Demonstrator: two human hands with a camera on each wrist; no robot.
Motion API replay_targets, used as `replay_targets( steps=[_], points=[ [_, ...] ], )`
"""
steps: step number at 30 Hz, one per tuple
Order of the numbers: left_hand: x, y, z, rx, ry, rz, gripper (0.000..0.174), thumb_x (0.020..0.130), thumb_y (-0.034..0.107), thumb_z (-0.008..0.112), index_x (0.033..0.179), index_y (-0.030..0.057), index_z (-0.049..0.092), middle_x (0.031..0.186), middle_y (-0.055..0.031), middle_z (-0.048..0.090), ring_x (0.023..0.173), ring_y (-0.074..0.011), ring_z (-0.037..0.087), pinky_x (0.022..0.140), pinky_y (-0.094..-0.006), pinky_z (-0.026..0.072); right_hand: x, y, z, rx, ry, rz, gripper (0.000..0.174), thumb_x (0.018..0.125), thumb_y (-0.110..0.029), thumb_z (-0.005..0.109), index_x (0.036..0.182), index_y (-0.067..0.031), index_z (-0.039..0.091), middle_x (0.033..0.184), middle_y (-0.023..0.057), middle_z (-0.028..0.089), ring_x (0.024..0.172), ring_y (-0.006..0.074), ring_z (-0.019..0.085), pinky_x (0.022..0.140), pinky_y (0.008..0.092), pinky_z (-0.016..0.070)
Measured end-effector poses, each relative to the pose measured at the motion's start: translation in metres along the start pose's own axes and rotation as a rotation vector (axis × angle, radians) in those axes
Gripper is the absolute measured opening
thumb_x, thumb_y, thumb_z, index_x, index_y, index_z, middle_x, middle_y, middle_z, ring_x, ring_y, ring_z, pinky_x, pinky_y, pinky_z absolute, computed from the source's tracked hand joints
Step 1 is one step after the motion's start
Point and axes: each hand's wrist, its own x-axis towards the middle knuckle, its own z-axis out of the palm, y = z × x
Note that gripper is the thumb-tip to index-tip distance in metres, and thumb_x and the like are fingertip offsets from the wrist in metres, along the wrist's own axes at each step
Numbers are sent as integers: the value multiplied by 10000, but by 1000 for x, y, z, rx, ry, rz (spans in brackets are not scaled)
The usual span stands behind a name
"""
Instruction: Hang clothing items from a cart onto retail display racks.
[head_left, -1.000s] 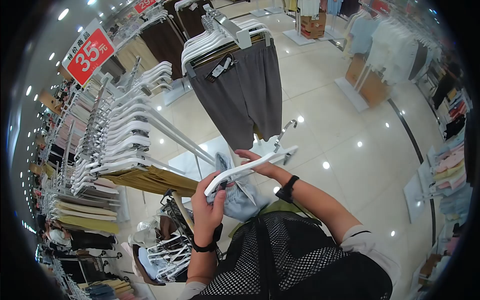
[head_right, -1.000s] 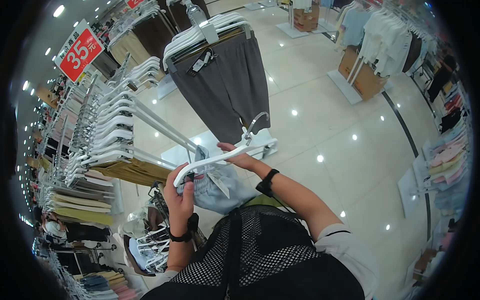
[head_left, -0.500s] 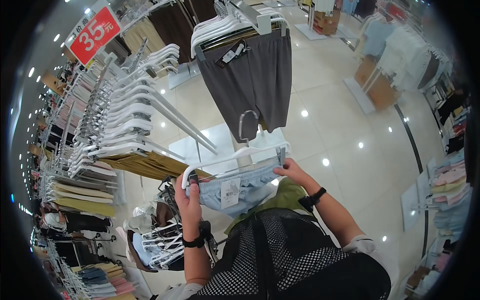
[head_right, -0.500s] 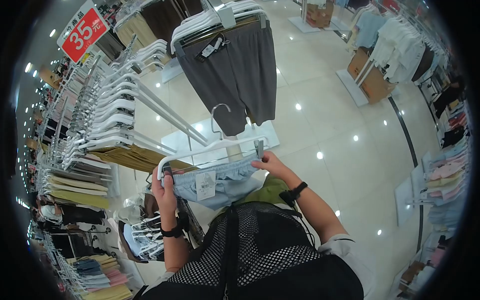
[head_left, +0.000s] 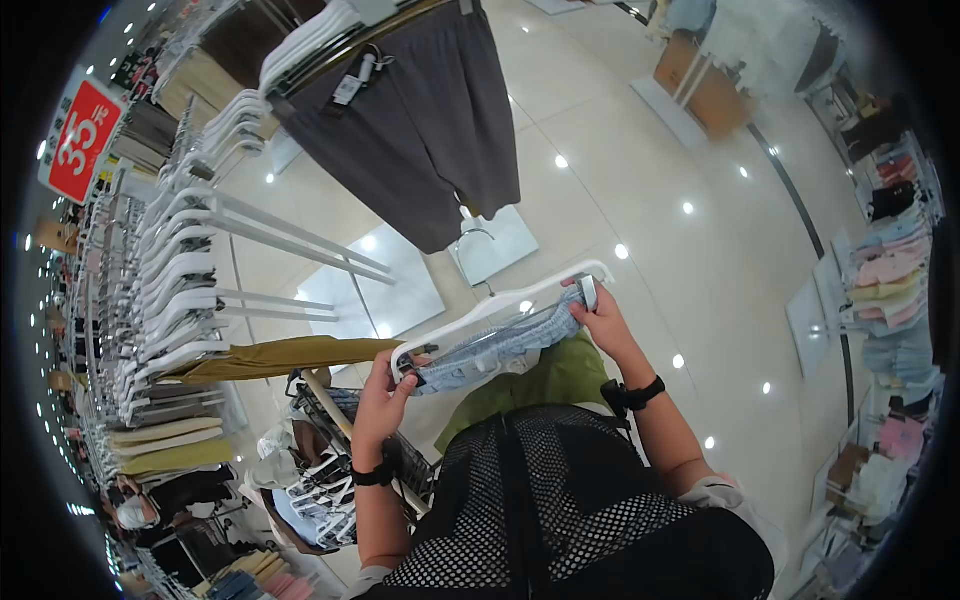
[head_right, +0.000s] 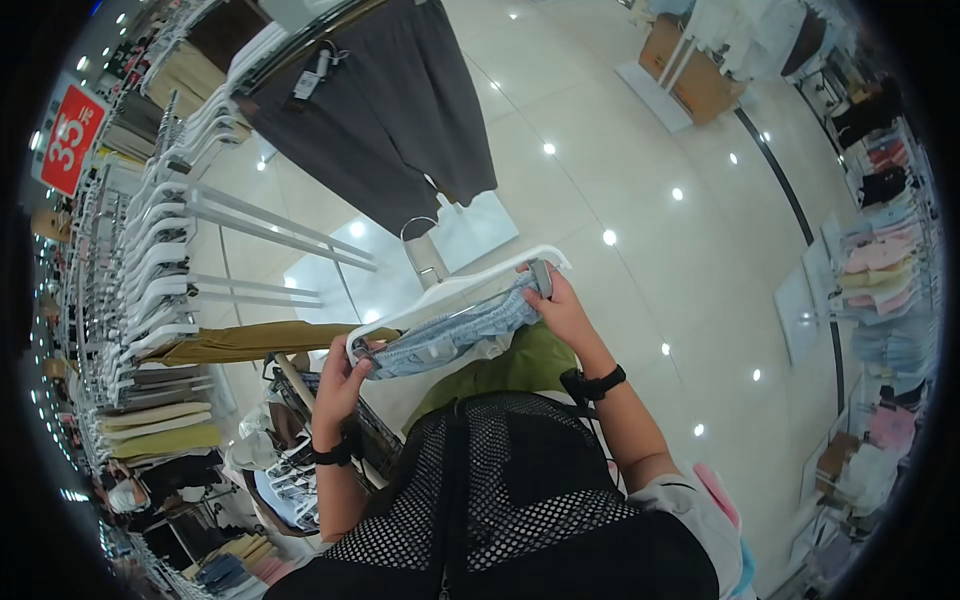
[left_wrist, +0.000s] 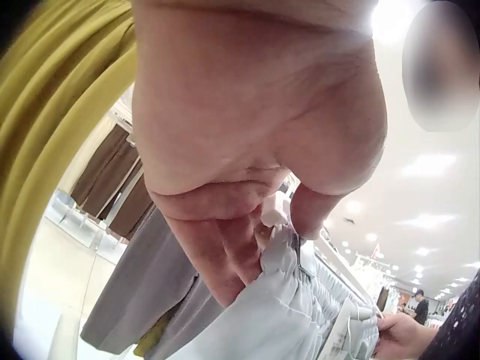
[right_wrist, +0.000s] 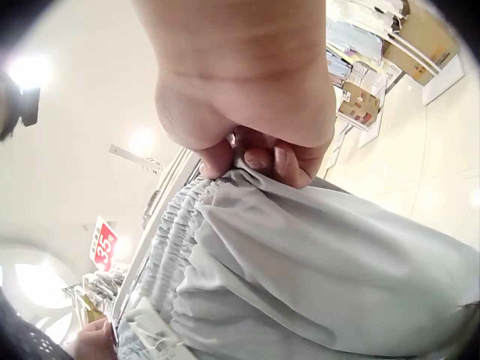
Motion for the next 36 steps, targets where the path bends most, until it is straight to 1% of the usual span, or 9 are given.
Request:
replay_targets(
  steps=[6, 12, 15, 17, 18, 21, 26, 28, 36],
  points=[
    [9, -16, 9, 163, -43, -51, 324, 1035, 24, 531, 1351, 17, 459, 1231, -79, 670, 999, -171, 611, 942, -323, 497, -26, 3, -18, 54, -179, 234, 470, 993, -229, 698, 1401, -45, 553, 1162, 38, 634, 1088, 142, 563, 990, 350, 461],
    [21, -69, 9, 248, 31, -93, 351, 1024, -18, 504, 1368, 30, 455, 1193, -85, 652, 1000, -183, 624, 925, -335, 507, -44, -5, -18, 237, -288, 262, 530, 1066, -410, 569, 1442, -38, 539, 1318, 65, 610, 1141, 165, 554, 1014, 347, 449],
    [30, -93, 13, 198, 115, -199, 357, 1021, 0, 526, 1371, 22, 459, 1215, -115, 653, 1040, -214, 653, 903, -357, 529, -38, -19, 6, 89, -326, 173, 525, 1096, -447, 482, 1367, -8, 581, 1226, 75, 646, 1076, 180, 575, 952, 339, 466],
    [30, -92, 21, 564, 265, -76, 368, 1020, 38, 556, 1376, 29, 468, 1175, -126, 665, 1064, -245, 673, 866, -377, 550, -29, -16, 17, -139, -343, 78, 476, 1111, -412, 451, 1235, 17, 616, 1073, 121, 663, 932, 242, 595, 849, 374, 479],
    [27, -85, 17, 723, 152, -167, 431, 1005, 93, 616, 1399, 17, 457, 1186, -156, 636, 1083, -263, 680, 846, -388, 561, -20, -18, 23, -262, -327, -104, 403, 1098, -364, 468, 1133, 14, 602, 918, 171, 620, 807, 341, 585, 763, 439, 471],
    [36, -29, 30, 571, -206, -247, 418, 988, 131, 662, 1356, 17, 498, 1270, -181, 596, 1093, -266, 678, 869, -403, 557, -7, -38, 35, -472, -381, -236, 308, 1062, -308, 519, 1105, -12, 589, 892, 198, 608, 809, 411, 596, 743, 479, 476],
    [68, 34, 107, 450, 51, 326, 453, 901, 68, 755, 1318, 31, 580, 1229, -135, 647, 1133, -258, 649, 957, -380, 526, -4, -36, 48, -619, -508, -227, 272, 997, -266, 604, 1128, -27, 591, 962, 205, 634, 900, 427, 623, 779, 496, 495],
    [83, 31, 116, 335, -272, 345, 478, 855, 22, 775, 1302, 30, 607, 1206, -127, 654, 1132, -257, 640, 974, -380, 519, -2, -36, 46, -637, -534, -268, 291, 992, -274, 611, 1159, -36, 587, 970, 207, 640, 907, 425, 632, 781, 503, 497],
    [90, 6, 136, 250, -65, 180, 297, 854, 10, 759, 1139, 22, 673, 1070, -122, 677, 945, -260, 676, 797, -342, 529, 7, -32, 15, -567, -443, -132, 288, 963, -207, 663, 1194, -52, 586, 1008, 202, 651, 959, 415, 640, 811, 487, 498]
  ],
)
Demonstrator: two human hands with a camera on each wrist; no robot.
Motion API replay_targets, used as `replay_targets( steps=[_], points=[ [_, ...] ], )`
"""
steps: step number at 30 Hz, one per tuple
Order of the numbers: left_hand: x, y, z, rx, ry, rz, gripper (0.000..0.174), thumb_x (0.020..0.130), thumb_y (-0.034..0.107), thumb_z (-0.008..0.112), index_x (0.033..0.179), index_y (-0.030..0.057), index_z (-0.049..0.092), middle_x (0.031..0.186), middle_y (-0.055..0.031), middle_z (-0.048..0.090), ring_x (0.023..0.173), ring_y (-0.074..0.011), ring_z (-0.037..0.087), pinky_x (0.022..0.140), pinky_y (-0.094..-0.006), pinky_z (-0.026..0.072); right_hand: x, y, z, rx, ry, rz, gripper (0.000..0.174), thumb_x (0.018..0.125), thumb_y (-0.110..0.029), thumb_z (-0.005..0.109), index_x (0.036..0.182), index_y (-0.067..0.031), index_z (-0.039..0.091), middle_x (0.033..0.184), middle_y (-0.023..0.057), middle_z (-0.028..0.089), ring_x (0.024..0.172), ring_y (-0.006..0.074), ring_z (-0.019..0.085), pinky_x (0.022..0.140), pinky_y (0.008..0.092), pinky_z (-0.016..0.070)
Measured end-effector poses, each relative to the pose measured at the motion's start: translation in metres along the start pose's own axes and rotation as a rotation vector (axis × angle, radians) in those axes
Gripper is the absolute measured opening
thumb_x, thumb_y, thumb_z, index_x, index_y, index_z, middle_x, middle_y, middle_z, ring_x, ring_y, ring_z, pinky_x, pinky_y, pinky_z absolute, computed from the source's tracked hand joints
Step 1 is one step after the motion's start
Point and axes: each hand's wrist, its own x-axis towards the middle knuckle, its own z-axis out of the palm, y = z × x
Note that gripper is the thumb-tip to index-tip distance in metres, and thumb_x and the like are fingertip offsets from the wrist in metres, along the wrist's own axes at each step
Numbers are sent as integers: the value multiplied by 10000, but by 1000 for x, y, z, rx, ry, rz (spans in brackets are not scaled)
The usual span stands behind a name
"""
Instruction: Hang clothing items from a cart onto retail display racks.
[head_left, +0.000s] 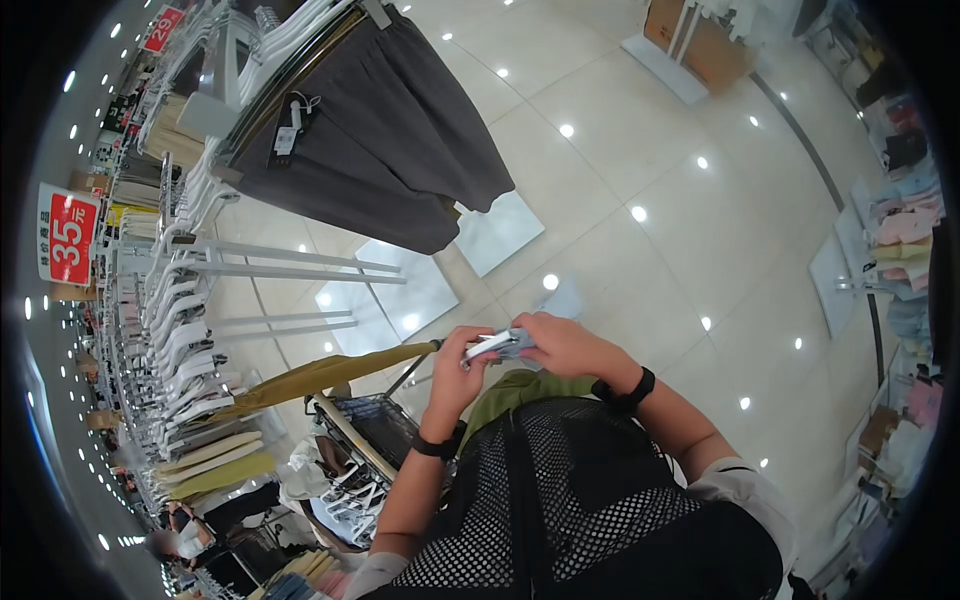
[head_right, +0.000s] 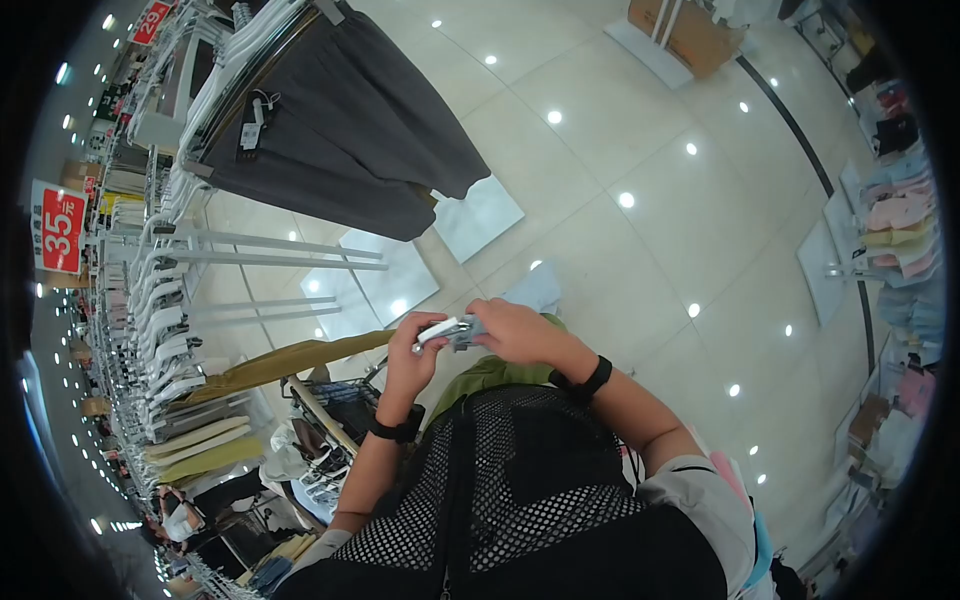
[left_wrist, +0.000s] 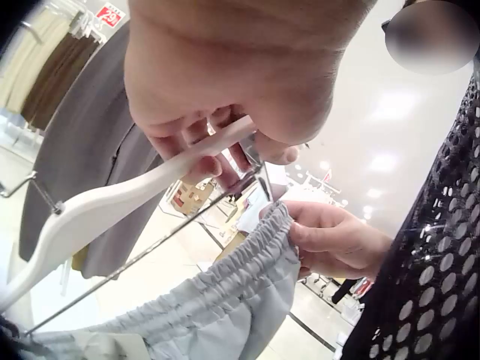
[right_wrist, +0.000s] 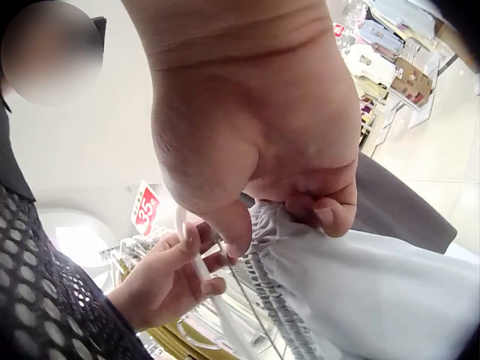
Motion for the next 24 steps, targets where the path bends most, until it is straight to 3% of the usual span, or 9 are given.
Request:
replay_targets(
  steps=[1, 5, 8, 19, 22, 24],
  points=[
    [0, -4, 1, 7, 105, -22, 281, 843, 33, 775, 1109, 35, 687, 1010, -106, 690, 895, -271, 671, 722, -334, 508, 0, 4, -4, 8, 2, 2, 288, 963, -207, 663, 1194, -52, 586, 1008, 202, 651, 959, 415, 640, 811, 487, 498],
    [-7, -7, 11, 92, 137, -35, 211, 832, 37, 784, 1020, 19, 691, 890, -118, 663, 785, -266, 632, 642, -323, 462, 0, 20, 1, 30, 33, 19, 186, 948, -152, 669, 1097, -63, 600, 979, 178, 653, 945, 401, 636, 813, 484, 495],
    [-10, -16, 16, 205, 199, -192, 173, 829, 57, 797, 926, -2, 667, 771, -141, 591, 644, -273, 550, 588, -355, 434, 4, 11, 4, 47, 93, 39, 137, 944, -138, 666, 1033, -60, 599, 950, 160, 644, 931, 389, 629, 799, 488, 489],
    [-19, 7, 2, 166, 243, -206, 186, 835, 50, 798, 1005, 35, 724, 871, -97, 680, 726, -211, 619, 604, -330, 457, 41, -10, 13, 256, 111, -127, 138, 920, -56, 669, 992, -27, 556, 977, 165, 595, 890, 400, 591, 771, 456, 464],
    [-14, 12, -10, 66, 219, -230, 259, 830, 57, 814, 1067, 42, 709, 917, -61, 701, 796, -189, 654, 660, -316, 496, 47, -24, -6, 257, -24, -148, 222, 911, -141, 716, 1055, -42, 580, 1027, 169, 631, 941, 409, 617, 790, 451, 485],
    [-9, 19, -18, -14, 196, -260, 333, 825, 62, 825, 1128, 43, 688, 929, -42, 706, 829, -180, 670, 702, -310, 522, 49, -37, -20, 72, -120, -185, 315, 882, -244, 766, 1091, -52, 630, 1027, 170, 689, 964, 407, 661, 797, 452, 514]
  ],
)
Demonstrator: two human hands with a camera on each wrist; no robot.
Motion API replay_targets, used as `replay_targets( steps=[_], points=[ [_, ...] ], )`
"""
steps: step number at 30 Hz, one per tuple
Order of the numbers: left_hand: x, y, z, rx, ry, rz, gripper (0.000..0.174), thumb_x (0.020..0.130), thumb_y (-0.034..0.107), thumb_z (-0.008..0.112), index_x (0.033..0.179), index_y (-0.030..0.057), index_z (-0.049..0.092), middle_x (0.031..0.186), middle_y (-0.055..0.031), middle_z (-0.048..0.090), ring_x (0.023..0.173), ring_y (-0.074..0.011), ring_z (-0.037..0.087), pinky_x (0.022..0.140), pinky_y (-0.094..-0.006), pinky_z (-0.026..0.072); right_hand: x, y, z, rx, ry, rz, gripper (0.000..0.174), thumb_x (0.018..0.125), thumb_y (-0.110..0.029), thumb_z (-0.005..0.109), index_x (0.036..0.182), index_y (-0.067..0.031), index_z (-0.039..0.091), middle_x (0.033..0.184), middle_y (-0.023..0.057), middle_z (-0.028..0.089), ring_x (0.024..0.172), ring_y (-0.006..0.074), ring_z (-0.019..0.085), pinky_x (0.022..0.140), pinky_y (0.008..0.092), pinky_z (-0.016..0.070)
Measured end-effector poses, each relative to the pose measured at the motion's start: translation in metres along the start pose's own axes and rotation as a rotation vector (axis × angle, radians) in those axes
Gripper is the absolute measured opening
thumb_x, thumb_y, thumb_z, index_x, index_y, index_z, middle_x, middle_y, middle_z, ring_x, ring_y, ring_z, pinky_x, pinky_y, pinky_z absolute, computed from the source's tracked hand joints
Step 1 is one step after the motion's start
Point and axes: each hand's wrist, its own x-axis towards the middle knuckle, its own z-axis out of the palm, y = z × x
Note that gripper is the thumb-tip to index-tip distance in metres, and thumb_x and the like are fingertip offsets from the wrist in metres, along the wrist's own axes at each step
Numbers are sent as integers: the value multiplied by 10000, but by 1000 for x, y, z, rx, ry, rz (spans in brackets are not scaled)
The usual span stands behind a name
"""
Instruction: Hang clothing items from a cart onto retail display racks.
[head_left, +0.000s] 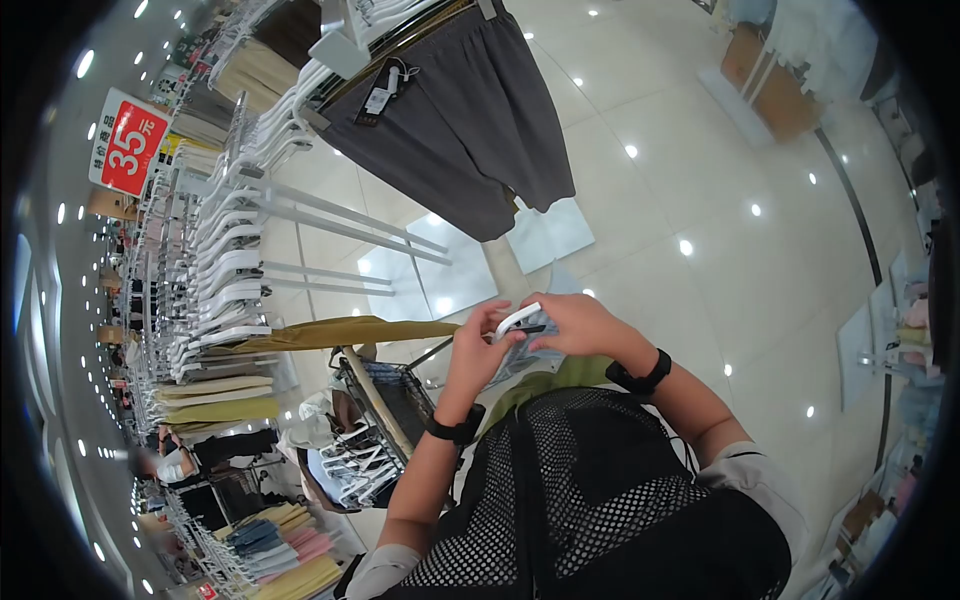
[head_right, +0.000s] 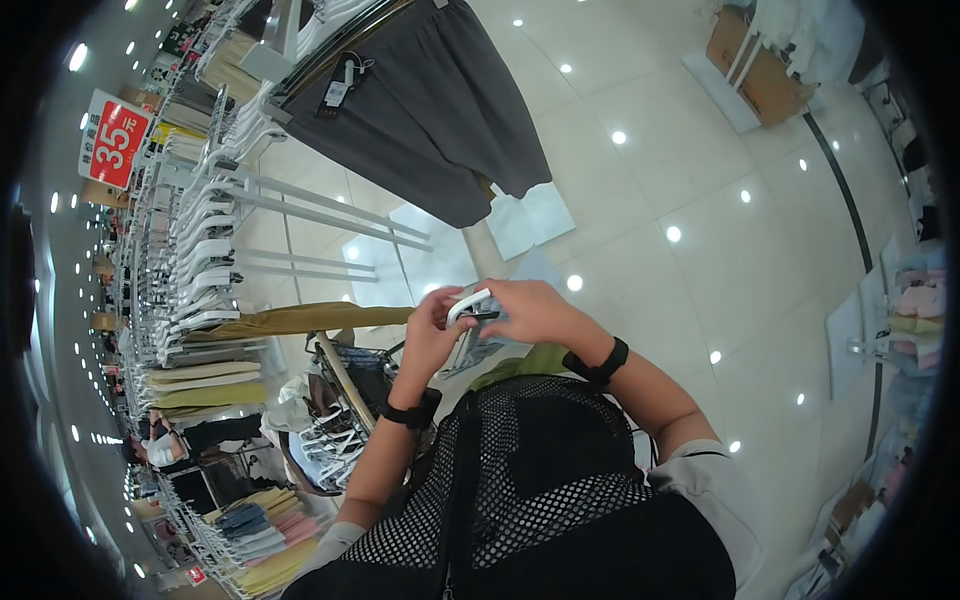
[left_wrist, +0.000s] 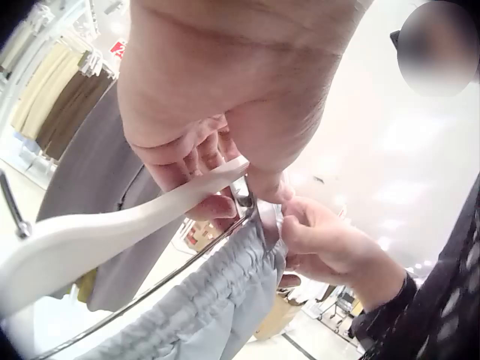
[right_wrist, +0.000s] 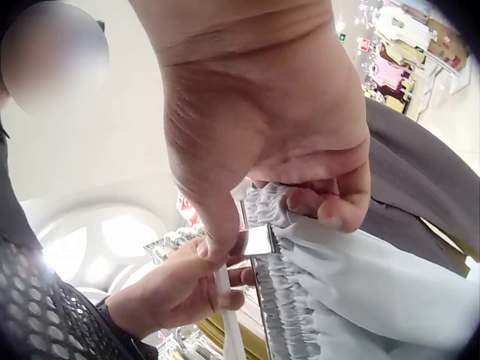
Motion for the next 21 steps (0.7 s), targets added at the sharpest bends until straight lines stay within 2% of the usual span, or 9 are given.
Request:
replay_targets(
  steps=[2, 5, 7, 10, 11, 13, 16, 19, 21],
  points=[
    [4, 18, -5, -126, -60, -36, 506, 853, 50, 821, 1290, 15, 569, 1084, -69, 680, 1044, -179, 667, 898, -324, 564, 5, -16, -9, -100, -3, 73, 343, 867, -281, 779, 1092, -54, 654, 998, 173, 707, 960, 402, 679, 801, 459, 524],
    [6, 39, -5, -78, 34, 167, 622, 849, 69, 830, 1366, 34, 486, 1253, -107, 615, 1182, -204, 616, 925, -340, 555, 6, -17, -14, -141, 135, 118, 338, 851, -281, 797, 1072, -51, 687, 935, 182, 725, 920, 393, 699, 789, 456, 537],
    [3, 60, -12, -49, 70, 319, 503, 886, 50, 785, 1317, 37, 526, 1333, -118, 551, 1244, -226, 579, 936, -351, 551, 3, -5, -18, -86, 271, 84, 302, 849, -244, 801, 1052, -45, 698, 901, 187, 724, 884, 389, 703, 773, 445, 539],
    [-12, 50, -38, -40, -51, 445, 299, 957, -8, 659, 1240, 23, 567, 1200, -117, 603, 1088, -220, 664, 928, -357, 554, -9, 13, -43, 126, 513, -2, 267, 858, -150, 794, 1062, -20, 681, 907, 130, 740, 816, 310, 711, 751, 393, 539],
    [-17, 28, -48, -16, -77, 435, 335, 975, -22, 617, 1289, 20, 506, 1157, -124, 616, 984, -214, 688, 886, -346, 559, -15, 15, -55, 273, 572, -40, 245, 877, -126, 785, 1064, -20, 670, 899, 75, 725, 780, 229, 680, 700, 343, 521],
    [-19, -7, -50, -260, 113, 472, 472, 958, -29, 604, 1375, 38, 394, 1190, -130, 598, 1049, -225, 658, 891, -344, 536, -31, 17, -80, 410, 646, -86, 224, 895, -102, 777, 1067, -20, 658, 891, 19, 710, 745, 148, 649, 648, 292, 503],
    [4, -10, -57, -78, 309, 448, 654, 896, 4, 654, 1432, 67, 286, 1339, -151, 515, 1270, -264, 539, 986, -384, 456, -53, 9, -110, 691, 652, -89, 307, 933, -255, 796, 1118, -80, 626, 887, -51, 653, 671, 3, 500, 503, 178, 327],
    [32, -18, -59, -4, 131, 370, 702, 942, 186, 722, 1505, 8, 342, 1497, -173, 468, 1417, -309, 464, 1145, -463, 397, -50, 10, -121, 777, 856, -192, 381, 914, -322, 808, 1137, -75, 623, 921, -44, 663, 680, 15, 529, 506, 183, 351],
    [45, -18, -61, -366, -201, 311, 586, 972, 219, 702, 1473, 23, 470, 1462, -135, 557, 1370, -260, 519, 1181, -432, 379, -50, -4, -125, 795, 890, -202, 402, 916, -341, 802, 1150, -68, 623, 935, -37, 665, 703, 22, 547, 525, 178, 369]
  ],
)
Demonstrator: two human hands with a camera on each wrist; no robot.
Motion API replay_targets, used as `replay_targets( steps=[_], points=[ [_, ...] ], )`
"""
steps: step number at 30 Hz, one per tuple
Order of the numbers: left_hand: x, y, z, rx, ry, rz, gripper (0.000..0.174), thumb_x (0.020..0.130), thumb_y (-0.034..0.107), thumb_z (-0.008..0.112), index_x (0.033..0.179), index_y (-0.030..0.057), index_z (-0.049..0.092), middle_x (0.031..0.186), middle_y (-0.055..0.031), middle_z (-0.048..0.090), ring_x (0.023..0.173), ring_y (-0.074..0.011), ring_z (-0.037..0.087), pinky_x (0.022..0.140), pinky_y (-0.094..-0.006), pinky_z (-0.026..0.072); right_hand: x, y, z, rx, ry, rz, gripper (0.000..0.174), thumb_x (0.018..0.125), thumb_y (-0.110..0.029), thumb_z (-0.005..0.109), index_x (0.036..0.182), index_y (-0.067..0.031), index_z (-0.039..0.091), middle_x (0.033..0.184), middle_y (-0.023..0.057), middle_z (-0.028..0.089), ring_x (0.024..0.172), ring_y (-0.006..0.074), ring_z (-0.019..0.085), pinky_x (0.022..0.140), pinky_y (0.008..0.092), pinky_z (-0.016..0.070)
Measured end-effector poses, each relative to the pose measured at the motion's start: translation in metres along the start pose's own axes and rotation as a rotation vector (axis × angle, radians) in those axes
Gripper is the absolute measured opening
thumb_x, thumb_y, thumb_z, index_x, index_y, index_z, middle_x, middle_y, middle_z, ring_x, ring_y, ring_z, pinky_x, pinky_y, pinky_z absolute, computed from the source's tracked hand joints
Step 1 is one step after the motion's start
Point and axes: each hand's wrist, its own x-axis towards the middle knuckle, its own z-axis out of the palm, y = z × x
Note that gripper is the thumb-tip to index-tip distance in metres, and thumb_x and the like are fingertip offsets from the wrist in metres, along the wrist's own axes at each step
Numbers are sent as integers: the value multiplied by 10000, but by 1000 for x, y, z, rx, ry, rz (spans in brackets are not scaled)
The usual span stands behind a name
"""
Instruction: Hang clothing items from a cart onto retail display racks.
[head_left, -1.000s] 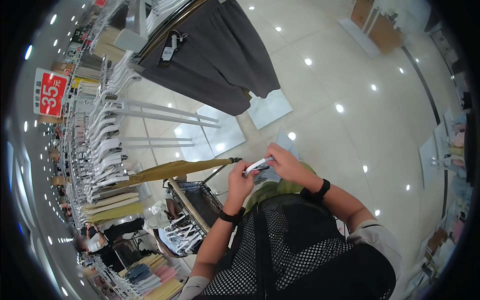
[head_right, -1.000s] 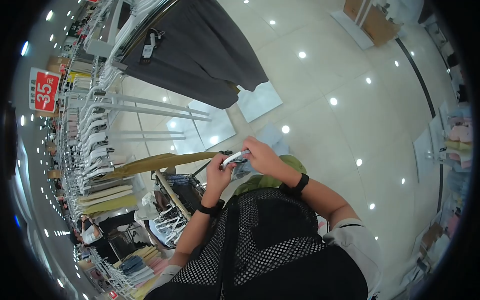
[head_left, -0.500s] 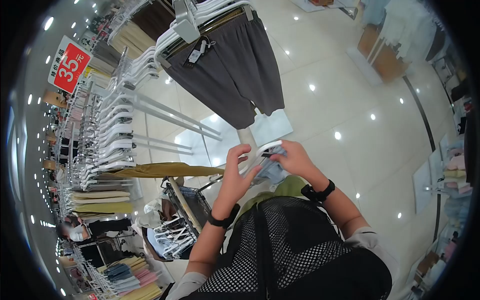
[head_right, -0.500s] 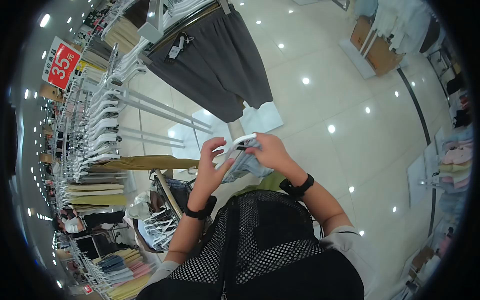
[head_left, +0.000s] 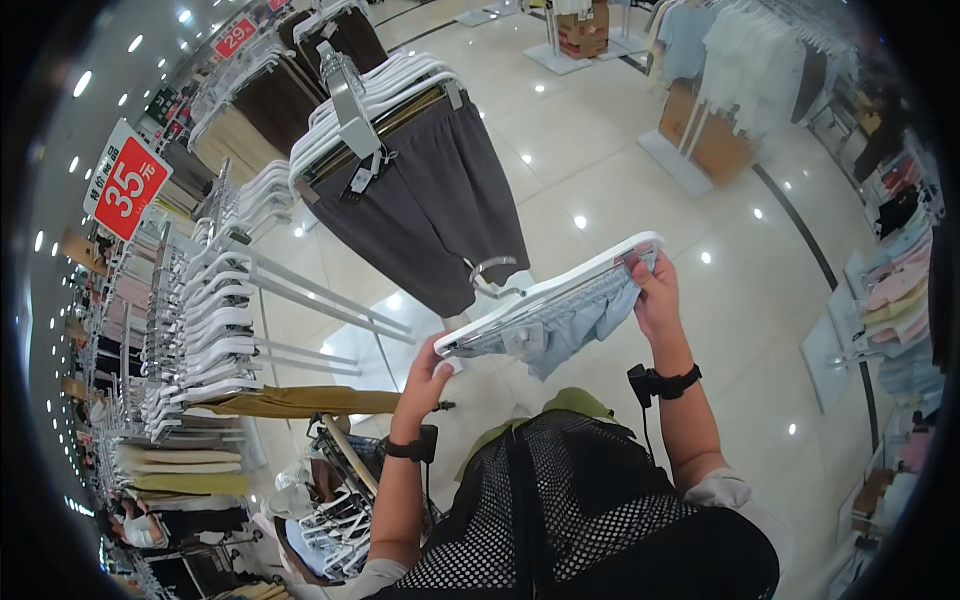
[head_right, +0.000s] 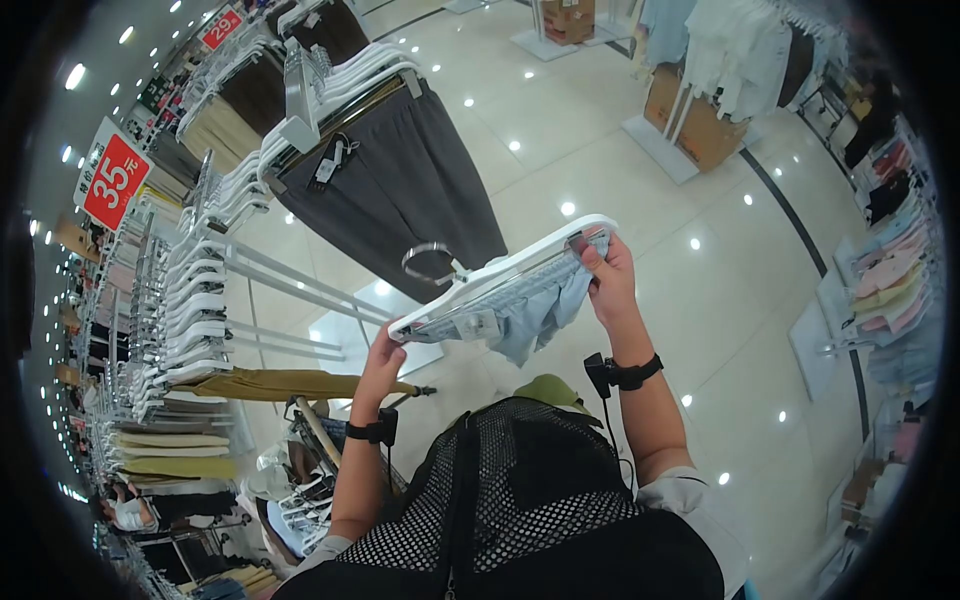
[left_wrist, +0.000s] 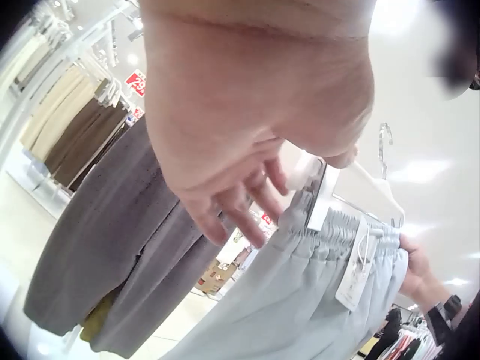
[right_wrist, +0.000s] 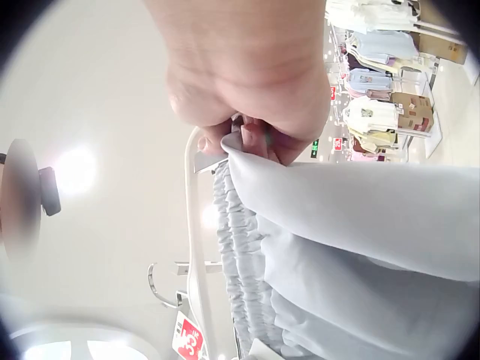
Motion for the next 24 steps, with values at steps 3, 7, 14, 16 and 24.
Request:
replay_targets(
  steps=[3, 7, 14, 16, 24],
  points=[
    [7, 2, 12, 106, -56, -9, 506, 936, 109, 746, 1399, 35, 556, 1313, -80, 657, 1207, -190, 619, 1071, -373, 478, 1, -14, 10, 51, 55, -15, 446, 920, -379, 789, 1175, -54, 622, 965, -24, 669, 748, 35, 584, 564, 168, 405],
    [16, -4, 14, 78, 50, -41, 393, 933, -28, 709, 1311, 2, 606, 1156, -58, 693, 1074, -153, 675, 926, -317, 561, -9, -14, -4, -18, 67, 71, 393, 966, -367, 740, 1172, -53, 622, 962, -15, 666, 705, 22, 546, 537, 179, 349],
    [19, -12, 3, -105, 114, -83, 450, 879, -82, 741, 1303, -70, 592, 1153, -103, 700, 1034, -168, 701, 889, -285, 581, -22, -18, 7, -128, 141, 143, 340, 999, -380, 696, 1147, -83, 620, 942, -51, 641, 708, 16, 537, 551, 188, 343],
    [17, -12, -1, -71, 152, -125, 417, 873, -84, 740, 1271, -77, 615, 1122, -106, 713, 1007, -163, 703, 882, -291, 583, -26, -9, 3, -144, 130, 156, 332, 993, -382, 703, 1131, -92, 618, 936, -49, 641, 708, 23, 542, 553, 194, 352],
    [-14, -18, -33, -74, 265, 31, 243, 847, -68, 762, 1082, -25, 722, 934, -26, 652, 888, -123, 633, 790, -267, 543, -48, 6, 15, -227, 86, 152, 351, 939, -420, 764, 1013, -111, 614, 855, -54, 612, 656, 51, 523, 539, 221, 369]
  ],
)
